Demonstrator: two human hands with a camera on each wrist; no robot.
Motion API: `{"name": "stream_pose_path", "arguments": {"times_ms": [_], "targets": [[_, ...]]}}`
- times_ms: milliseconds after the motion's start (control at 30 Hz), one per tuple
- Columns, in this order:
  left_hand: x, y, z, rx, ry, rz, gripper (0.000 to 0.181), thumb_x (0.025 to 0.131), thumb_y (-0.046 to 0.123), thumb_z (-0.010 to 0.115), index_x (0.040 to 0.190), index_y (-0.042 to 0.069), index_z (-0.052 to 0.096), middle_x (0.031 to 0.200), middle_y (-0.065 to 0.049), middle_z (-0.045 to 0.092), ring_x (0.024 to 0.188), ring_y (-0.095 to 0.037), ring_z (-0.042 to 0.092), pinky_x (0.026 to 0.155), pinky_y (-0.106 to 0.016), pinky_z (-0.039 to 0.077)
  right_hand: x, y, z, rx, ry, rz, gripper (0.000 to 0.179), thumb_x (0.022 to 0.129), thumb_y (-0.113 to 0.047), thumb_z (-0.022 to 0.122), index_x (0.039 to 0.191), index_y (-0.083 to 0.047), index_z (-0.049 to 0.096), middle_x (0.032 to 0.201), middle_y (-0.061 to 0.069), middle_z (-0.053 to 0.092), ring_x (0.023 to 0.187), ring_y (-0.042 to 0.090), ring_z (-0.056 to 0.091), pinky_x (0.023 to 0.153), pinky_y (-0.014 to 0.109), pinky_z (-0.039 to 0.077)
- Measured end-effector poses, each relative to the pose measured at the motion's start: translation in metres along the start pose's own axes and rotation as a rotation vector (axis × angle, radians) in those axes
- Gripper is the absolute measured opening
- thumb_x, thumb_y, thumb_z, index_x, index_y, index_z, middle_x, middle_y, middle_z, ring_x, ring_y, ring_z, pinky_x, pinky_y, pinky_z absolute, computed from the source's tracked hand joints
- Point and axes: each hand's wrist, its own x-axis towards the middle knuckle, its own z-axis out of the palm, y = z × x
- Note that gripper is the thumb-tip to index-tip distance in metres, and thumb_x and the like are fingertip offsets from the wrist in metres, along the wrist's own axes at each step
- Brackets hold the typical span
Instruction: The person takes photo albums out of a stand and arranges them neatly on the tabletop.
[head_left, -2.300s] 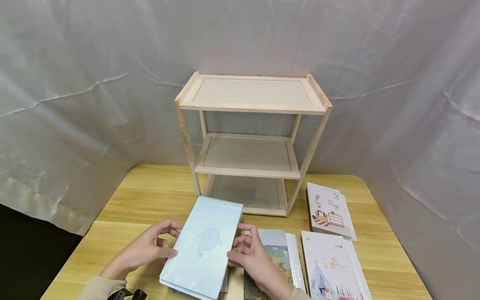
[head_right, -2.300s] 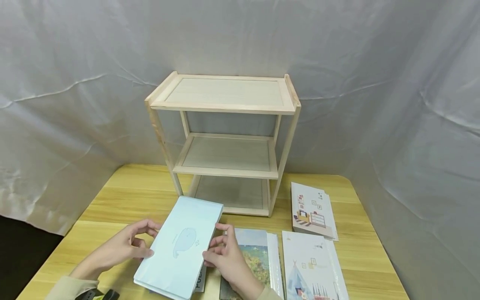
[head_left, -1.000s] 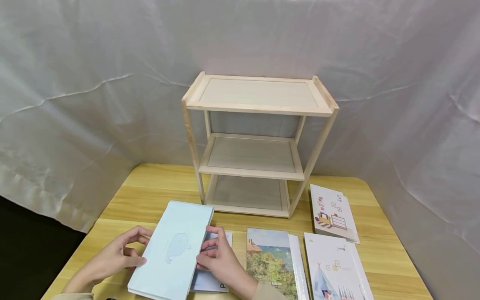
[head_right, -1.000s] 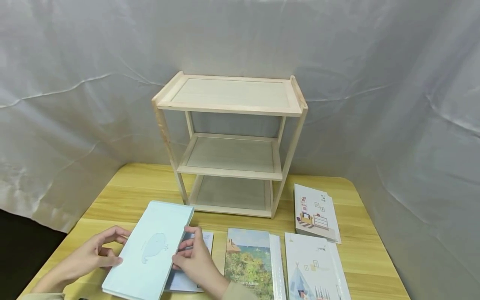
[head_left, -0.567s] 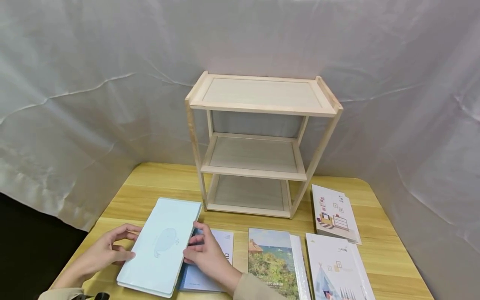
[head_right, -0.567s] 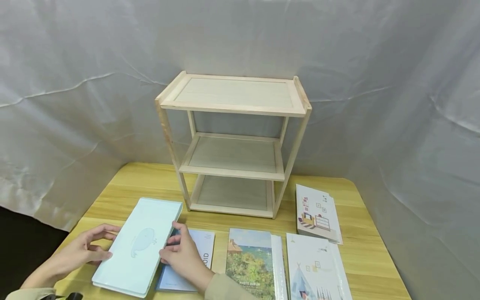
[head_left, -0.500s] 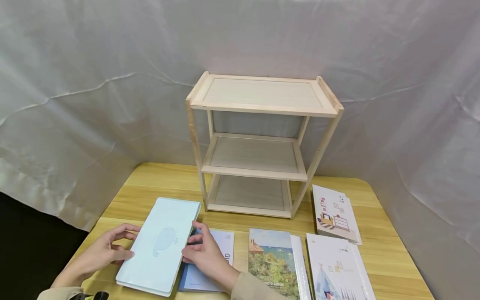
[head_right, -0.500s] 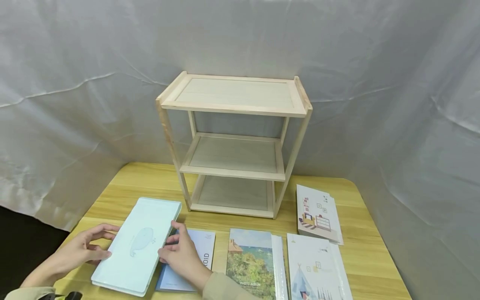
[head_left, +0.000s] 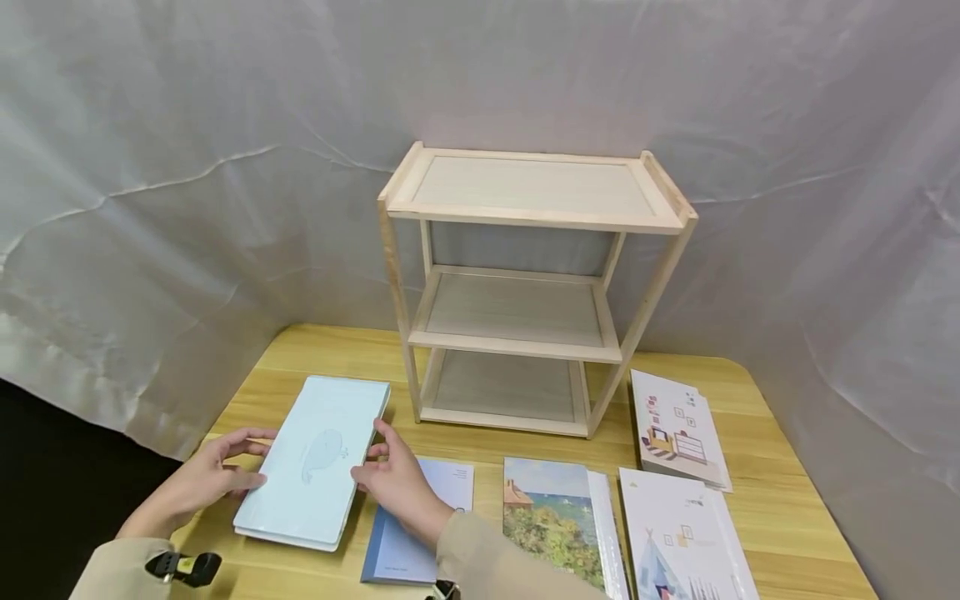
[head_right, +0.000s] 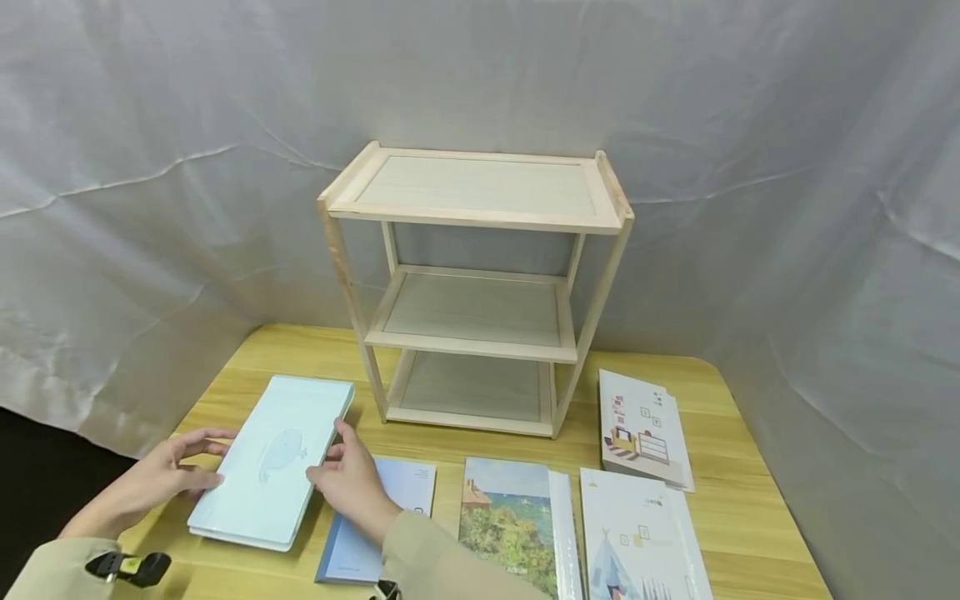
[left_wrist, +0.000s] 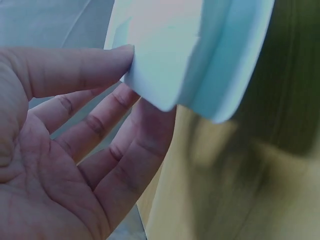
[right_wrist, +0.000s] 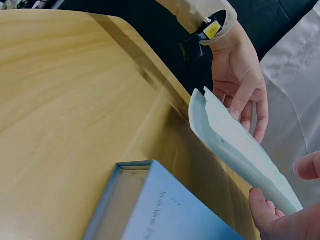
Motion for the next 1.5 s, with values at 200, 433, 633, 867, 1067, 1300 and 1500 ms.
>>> {"name": "stream_pose_path", "arguments": {"times_ms": [200,433,633,867,1067,1300,1500], "targets": [[0.014,0.001,-0.006,0.071,0.067,-0.017,0.068,0.094,0.000,0.075,0.155,-0.005,0.045,0.137,-0.032,0.060,0.094,-0.018,0.069,0.071,-0.035,0.064,0.015,-0.006,0.006,-0.084,0.050,0.010,0.082,0.090,-0.001,0.074,0.164,-0.005,0.039,0.122,0.010,0.056,0.100,0.015,0.061,0.082,0.026,0.058],[0.030,0.006,-0.009,0.112,0.107,-0.029,0.068,0.092,-0.001,0.076,0.153,-0.005,0.048,0.132,-0.032,0.063,0.088,-0.021,0.068,0.067,-0.036,0.062,0.035,-0.008,0.012,-0.159,0.098,0.018,0.082,0.090,-0.004,0.075,0.164,-0.003,0.039,0.119,0.009,0.054,0.104,0.018,0.058,0.085,0.029,0.055],[0.046,0.006,-0.014,0.114,0.097,-0.068,0.069,0.092,0.000,0.075,0.155,-0.004,0.047,0.134,-0.032,0.062,0.081,-0.021,0.066,0.065,-0.036,0.060,0.049,-0.008,0.014,-0.198,0.132,0.046,0.082,0.092,-0.007,0.076,0.165,-0.004,0.039,0.132,0.014,0.058,0.117,0.025,0.059,0.105,0.044,0.057],[0.064,0.003,-0.018,0.133,0.099,-0.075,0.069,0.092,-0.001,0.074,0.155,-0.005,0.046,0.134,-0.032,0.061,0.083,-0.020,0.067,0.067,-0.035,0.061,0.064,-0.009,0.015,-0.196,0.135,0.061,0.080,0.094,-0.011,0.076,0.165,-0.004,0.038,0.156,0.029,0.051,0.145,0.042,0.051,0.120,0.055,0.049],[0.076,0.002,-0.018,0.136,0.087,-0.063,0.067,0.093,-0.004,0.072,0.154,-0.009,0.046,0.136,-0.036,0.057,0.086,-0.021,0.067,0.068,-0.035,0.061,0.072,-0.008,0.015,-0.209,0.127,0.065,0.077,0.096,-0.013,0.074,0.163,-0.004,0.040,0.166,0.024,0.043,0.155,0.045,0.041,0.127,0.057,0.041],[0.087,0.001,-0.015,0.117,0.097,-0.105,0.066,0.091,-0.003,0.071,0.152,-0.008,0.047,0.131,-0.032,0.059,0.091,-0.021,0.066,0.071,-0.035,0.063,0.081,-0.004,0.014,-0.235,0.140,0.074,0.071,0.096,-0.015,0.075,0.160,-0.007,0.047,0.166,0.019,0.046,0.155,0.043,0.042,0.127,0.058,0.040],[0.091,-0.001,-0.014,0.097,0.101,-0.111,0.066,0.091,-0.006,0.070,0.152,-0.010,0.045,0.128,-0.030,0.059,0.087,-0.021,0.066,0.071,-0.036,0.064,0.087,-0.002,0.014,-0.264,0.135,0.081,0.071,0.096,-0.018,0.075,0.161,-0.010,0.047,0.167,0.016,0.045,0.157,0.041,0.040,0.128,0.058,0.039]]}}
